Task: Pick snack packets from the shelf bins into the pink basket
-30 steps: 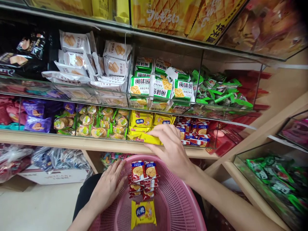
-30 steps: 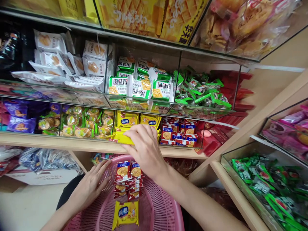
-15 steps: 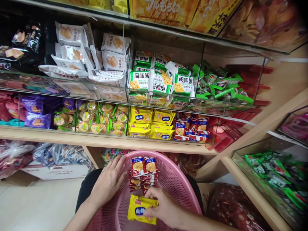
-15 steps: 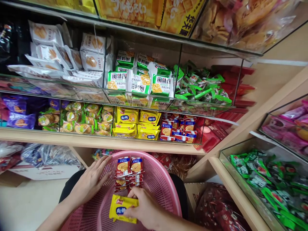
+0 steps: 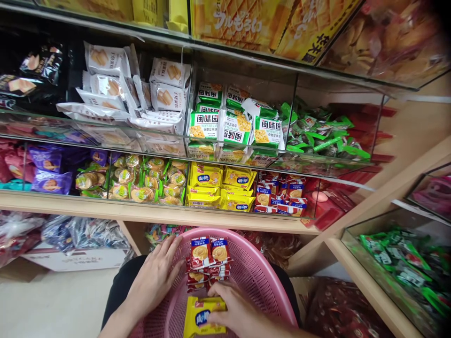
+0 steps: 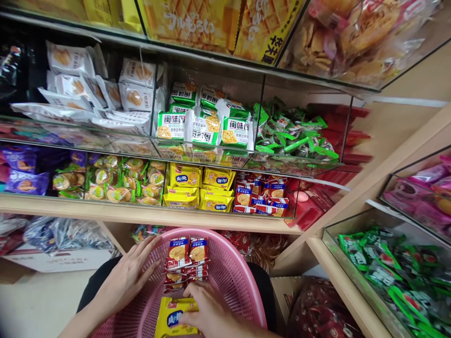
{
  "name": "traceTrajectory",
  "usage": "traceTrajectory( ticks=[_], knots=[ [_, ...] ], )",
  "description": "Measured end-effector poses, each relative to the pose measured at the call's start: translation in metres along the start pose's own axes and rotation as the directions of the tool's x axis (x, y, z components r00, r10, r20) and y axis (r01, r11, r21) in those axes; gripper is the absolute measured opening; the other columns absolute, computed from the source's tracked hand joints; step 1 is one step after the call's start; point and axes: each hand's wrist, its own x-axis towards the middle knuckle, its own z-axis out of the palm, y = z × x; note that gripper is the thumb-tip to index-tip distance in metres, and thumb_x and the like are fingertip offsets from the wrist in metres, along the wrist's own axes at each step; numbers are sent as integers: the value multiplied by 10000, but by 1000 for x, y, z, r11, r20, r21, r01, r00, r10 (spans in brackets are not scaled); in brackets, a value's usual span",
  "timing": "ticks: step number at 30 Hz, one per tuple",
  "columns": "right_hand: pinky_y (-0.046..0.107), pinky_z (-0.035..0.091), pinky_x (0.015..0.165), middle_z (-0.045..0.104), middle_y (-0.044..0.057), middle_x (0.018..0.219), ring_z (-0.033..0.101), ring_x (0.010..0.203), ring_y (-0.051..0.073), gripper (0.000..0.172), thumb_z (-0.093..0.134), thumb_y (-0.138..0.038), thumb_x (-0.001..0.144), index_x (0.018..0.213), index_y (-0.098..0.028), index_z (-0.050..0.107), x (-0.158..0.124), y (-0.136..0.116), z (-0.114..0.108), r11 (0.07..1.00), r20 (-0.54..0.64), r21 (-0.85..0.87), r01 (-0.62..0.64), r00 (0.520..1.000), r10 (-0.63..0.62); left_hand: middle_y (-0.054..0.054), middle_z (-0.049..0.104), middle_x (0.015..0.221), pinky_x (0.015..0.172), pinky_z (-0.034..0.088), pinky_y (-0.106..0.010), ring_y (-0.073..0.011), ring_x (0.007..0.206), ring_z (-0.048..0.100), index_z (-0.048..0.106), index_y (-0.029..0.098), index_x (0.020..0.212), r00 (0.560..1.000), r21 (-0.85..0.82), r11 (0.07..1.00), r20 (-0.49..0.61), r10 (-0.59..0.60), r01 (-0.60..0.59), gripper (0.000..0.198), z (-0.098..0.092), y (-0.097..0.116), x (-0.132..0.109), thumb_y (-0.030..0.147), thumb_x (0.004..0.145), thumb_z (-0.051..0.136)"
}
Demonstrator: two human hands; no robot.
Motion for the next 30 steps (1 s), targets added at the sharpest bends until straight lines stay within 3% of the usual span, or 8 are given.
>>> traceTrajectory(
  ticks=[5,13,15,17,21,24,27,30],
  knots=[
    [299,409,880,670,66,1049,586,1008,226,290,733,-259,744,999,-158,637,0,-2,1,961,23,-238,141,990,-140,-175,488,1398,1008,444,-490,-304,1277,473,263,169,1449,1000,15,1000,13,-5,4,545,0,0,0,358,954,388],
    [292,457,812,672,9,953,611,905,193,297,674,-437,792,940,-191,599,9,21,13,818,-25,-489,303,933,-360,-169,489,1400,1011,451,-490,-290,1278,478,261,173,1449,1000,20,1000,-11,18,-18,541,1,-1,-1,355,956,387],
    [312,470,738,656,15,879,606,819,204,437,653,-589,738,896,-188,581,10,26,20,720,-87,-595,358,862,-500,-160,491,1401,1010,452,-492,-289,1274,483,285,184,1445,1000,7,1000,-14,7,-7,533,1,-2,-1,363,954,390],
    [320,461,666,631,19,814,580,732,198,461,612,-616,749,904,-184,562,11,28,29,579,-125,-721,380,750,-649,-153,486,1408,1016,446,-488,-288,1283,473,291,190,1447,1000,-7,1000,-10,-5,5,535,2,-2,-1,366,952,394],
    [303,460,752,638,4,895,567,824,167,147,533,-357,889,962,-230,526,17,31,49,287,-39,-855,433,497,-867,-155,486,1406,1021,440,-492,-285,1287,467,269,189,1455,1000,-4,1000,-1,-1,1,546,2,-2,-1,377,956,384],
    [321,445,892,632,-11,1062,540,1012,163,113,513,-338,906,986,-260,529,22,35,59,106,48,-891,442,324,-945,-158,488,1406,1022,437,-500,-284,1288,468,251,189,1461,1000,5,1000,-10,11,-11,548,3,-3,-1,379,960,368],
    [313,429,952,603,-42,1149,519,1096,155,162,502,-349,916,1069,-296,517,23,39,62,61,65,-905,421,279,-958,-151,491,1405,1022,436,-498,-282,1283,475,246,201,1463,1000,8,1000,-16,16,-16,547,3,-4,-1,376,960,368],
    [318,426,983,583,-35,1215,498,1163,166,218,493,-355,923,1136,-307,490,21,40,61,40,91,-911,410,296,-951,-154,501,1395,1023,435,-497,-278,1274,486,228,206,1466,999,19,999,-28,27,-27,549,3,-4,-1,378,962,362]
  ],
)
